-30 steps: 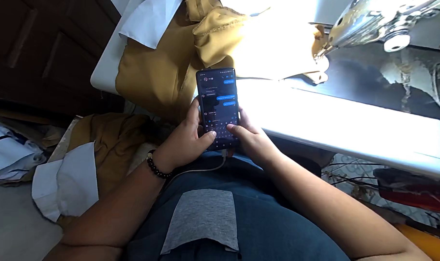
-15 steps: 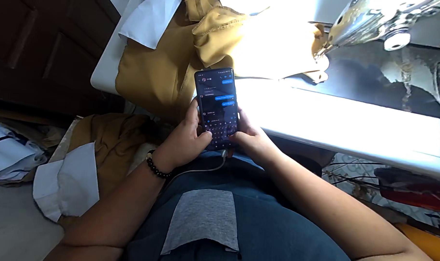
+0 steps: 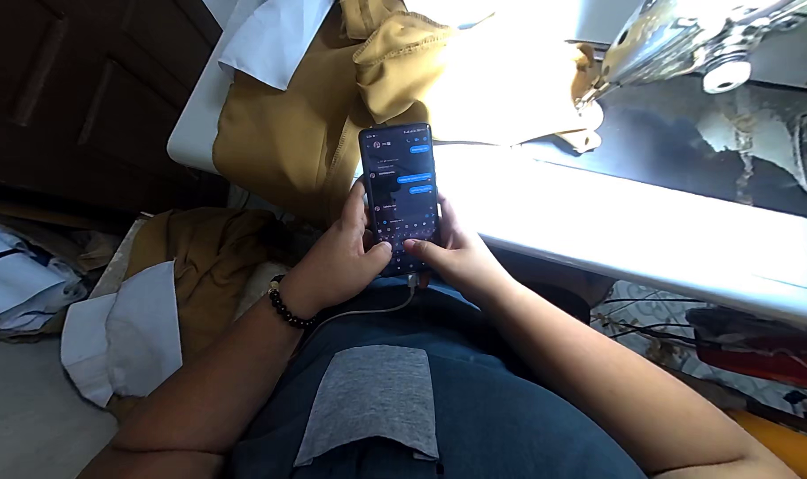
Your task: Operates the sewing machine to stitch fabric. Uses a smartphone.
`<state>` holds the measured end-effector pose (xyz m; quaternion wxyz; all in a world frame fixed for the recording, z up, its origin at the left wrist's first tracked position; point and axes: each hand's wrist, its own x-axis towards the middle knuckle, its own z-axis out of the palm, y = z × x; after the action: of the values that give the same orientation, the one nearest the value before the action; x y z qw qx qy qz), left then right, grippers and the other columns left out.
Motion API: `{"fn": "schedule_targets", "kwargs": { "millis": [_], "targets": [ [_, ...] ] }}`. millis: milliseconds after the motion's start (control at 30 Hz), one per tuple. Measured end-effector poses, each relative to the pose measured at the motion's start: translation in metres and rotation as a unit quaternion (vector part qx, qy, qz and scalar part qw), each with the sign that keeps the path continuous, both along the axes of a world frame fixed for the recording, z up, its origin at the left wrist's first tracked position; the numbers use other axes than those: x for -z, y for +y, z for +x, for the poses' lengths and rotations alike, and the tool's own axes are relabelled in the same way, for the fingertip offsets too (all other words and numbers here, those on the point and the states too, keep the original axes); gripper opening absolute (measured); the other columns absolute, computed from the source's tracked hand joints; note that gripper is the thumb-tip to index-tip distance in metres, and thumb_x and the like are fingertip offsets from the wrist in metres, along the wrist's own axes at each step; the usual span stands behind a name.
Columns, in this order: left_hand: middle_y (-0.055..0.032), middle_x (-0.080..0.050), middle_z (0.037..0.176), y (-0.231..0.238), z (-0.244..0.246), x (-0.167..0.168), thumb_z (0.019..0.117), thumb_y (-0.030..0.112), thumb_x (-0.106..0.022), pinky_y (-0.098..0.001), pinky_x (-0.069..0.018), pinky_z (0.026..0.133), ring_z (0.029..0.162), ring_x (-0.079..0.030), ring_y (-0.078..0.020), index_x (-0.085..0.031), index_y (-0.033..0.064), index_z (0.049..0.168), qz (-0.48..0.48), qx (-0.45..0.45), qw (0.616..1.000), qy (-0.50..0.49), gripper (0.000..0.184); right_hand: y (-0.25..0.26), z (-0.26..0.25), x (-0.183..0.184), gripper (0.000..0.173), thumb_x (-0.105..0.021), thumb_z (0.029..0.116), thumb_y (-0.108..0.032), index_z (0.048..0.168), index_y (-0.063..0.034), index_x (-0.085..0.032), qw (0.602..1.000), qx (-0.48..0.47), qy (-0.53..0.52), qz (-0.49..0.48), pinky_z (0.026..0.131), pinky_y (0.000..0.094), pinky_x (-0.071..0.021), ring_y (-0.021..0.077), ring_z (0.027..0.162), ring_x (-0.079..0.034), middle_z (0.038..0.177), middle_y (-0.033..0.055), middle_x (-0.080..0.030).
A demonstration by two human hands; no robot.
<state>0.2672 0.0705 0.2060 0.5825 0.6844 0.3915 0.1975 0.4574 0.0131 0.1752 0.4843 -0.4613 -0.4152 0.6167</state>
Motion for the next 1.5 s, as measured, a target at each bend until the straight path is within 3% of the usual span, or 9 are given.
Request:
{"fn": "schedule_targets", "kwargs": {
  "millis": [200, 467, 600, 700, 833, 933, 1033, 1233, 1500],
  "targets": [
    [-0.0078, -0.058, 0.141, 0.0, -0.001, 0.001, 0.0917, 0.003, -0.057, -0.0291, -0.0611, 0.089, 0.114, -0.068, -0.0109, -0.001, 0.0146, 0.164, 0.002, 0.0, 1.0, 0.007, 0.092, 0.0, 0.0, 0.0, 0.046, -0.047, 0.1034, -0.007, 0.147, -0.0163, -0.035, 1.0, 0.009, 0.01, -0.003, 0.048, 0.0255, -0.0573, 0.015, 0.071, -0.072, 0.106, 0.0088, -0.071],
    [-0.0066, -0.061, 0.136, -0.002, 0.002, 0.002, 0.0908, 0.007, -0.058, -0.0281, -0.0617, 0.086, 0.109, -0.07, -0.0094, 0.0, 0.0156, 0.164, 0.018, 0.003, 1.0, 0.014, 0.094, 0.001, -0.007, 0.003, 0.061, -0.07, 0.0952, -0.011, 0.146, -0.0173, -0.037, 0.998, 0.049, -0.048, -0.01, 0.048, 0.0264, -0.0574, 0.015, 0.066, -0.071, 0.101, 0.0082, -0.072],
    [-0.0076, -0.054, 0.146, -0.001, 0.0, 0.002, 0.0923, 0.004, -0.058, -0.028, -0.06, 0.092, 0.117, -0.067, -0.01, -0.001, 0.015, 0.164, 0.005, -0.004, 1.0, 0.005, 0.093, -0.001, -0.001, 0.003, 0.049, -0.042, 0.1006, -0.009, 0.148, -0.0168, -0.036, 1.0, 0.013, 0.012, 0.011, 0.048, 0.0249, -0.057, 0.0128, 0.07, -0.071, 0.105, 0.0068, -0.071],
    [-0.0072, -0.053, 0.147, 0.0, -0.002, 0.003, 0.093, 0.003, -0.057, -0.0278, -0.0595, 0.093, 0.119, -0.066, -0.0103, -0.002, 0.0143, 0.164, 0.002, -0.007, 1.0, 0.0, 0.091, -0.002, 0.001, 0.003, 0.048, -0.035, 0.1031, -0.005, 0.149, -0.0171, -0.036, 1.0, -0.001, 0.021, 0.019, 0.047, 0.0253, -0.0573, 0.0138, 0.069, -0.072, 0.108, 0.0082, -0.071],
    [-0.007, -0.052, 0.148, 0.0, -0.001, 0.001, 0.0939, 0.002, -0.055, -0.0261, -0.0576, 0.096, 0.121, -0.064, -0.0092, -0.002, 0.0137, 0.164, 0.0, -0.003, 1.0, -0.016, 0.089, -0.002, 0.004, 0.003, 0.064, -0.048, 0.0931, -0.004, 0.153, -0.0177, -0.03, 0.999, -0.026, 0.006, 0.021, 0.051, 0.026, -0.0589, 0.0139, 0.072, -0.072, 0.114, 0.0072, -0.069],
    [-0.0069, -0.056, 0.144, 0.0, -0.002, -0.001, 0.0951, 0.001, -0.053, -0.0268, -0.0599, 0.091, 0.115, -0.068, -0.0101, -0.001, 0.0153, 0.164, -0.016, -0.006, 1.0, -0.017, 0.087, -0.002, 0.004, 0.002, 0.079, -0.061, 0.0822, 0.004, 0.152, -0.0173, -0.029, 0.999, -0.035, 0.006, 0.023, 0.054, 0.0245, -0.0592, 0.0137, 0.072, -0.072, 0.112, 0.0069, -0.07],
    [-0.0071, -0.059, 0.139, 0.001, -0.002, -0.003, 0.0947, 0.001, -0.051, -0.0275, -0.063, 0.08, 0.106, -0.071, -0.011, -0.001, 0.0163, 0.163, -0.02, -0.002, 1.0, -0.012, 0.086, -0.002, 0.003, -0.001, 0.086, -0.064, 0.0793, 0.01, 0.153, -0.017, -0.029, 0.999, -0.033, -0.021, 0.017, 0.054, 0.025, -0.0595, 0.0143, 0.069, -0.071, 0.109, 0.008, -0.07],
    [-0.0088, -0.057, 0.142, 0.003, -0.002, -0.005, 0.095, -0.002, -0.048, -0.029, -0.0646, 0.07, 0.1, -0.073, -0.0137, 0.0, 0.018, 0.164, -0.044, 0.004, 0.999, -0.017, 0.086, -0.002, 0.005, 0.002, 0.072, -0.044, 0.0876, 0.004, 0.154, -0.0172, -0.029, 0.998, -0.035, 0.029, 0.034, 0.054, 0.0274, -0.0605, 0.0143, 0.078, -0.072, 0.118, 0.0064, -0.068],
    [-0.0082, -0.058, 0.141, 0.004, -0.004, -0.004, 0.0933, -0.004, -0.049, -0.0288, -0.0643, 0.074, 0.102, -0.073, -0.0144, -0.001, 0.0194, 0.164, -0.051, 0.003, 0.998, -0.032, 0.088, 0.001, 0.009, 0.007, 0.07, -0.036, 0.0867, 0.001, 0.154, -0.016, -0.029, 0.995, -0.057, 0.046, 0.066, 0.057, 0.0311, -0.0614, 0.0169, 0.085, -0.073, 0.119, 0.0085, -0.068]
  ]
}}
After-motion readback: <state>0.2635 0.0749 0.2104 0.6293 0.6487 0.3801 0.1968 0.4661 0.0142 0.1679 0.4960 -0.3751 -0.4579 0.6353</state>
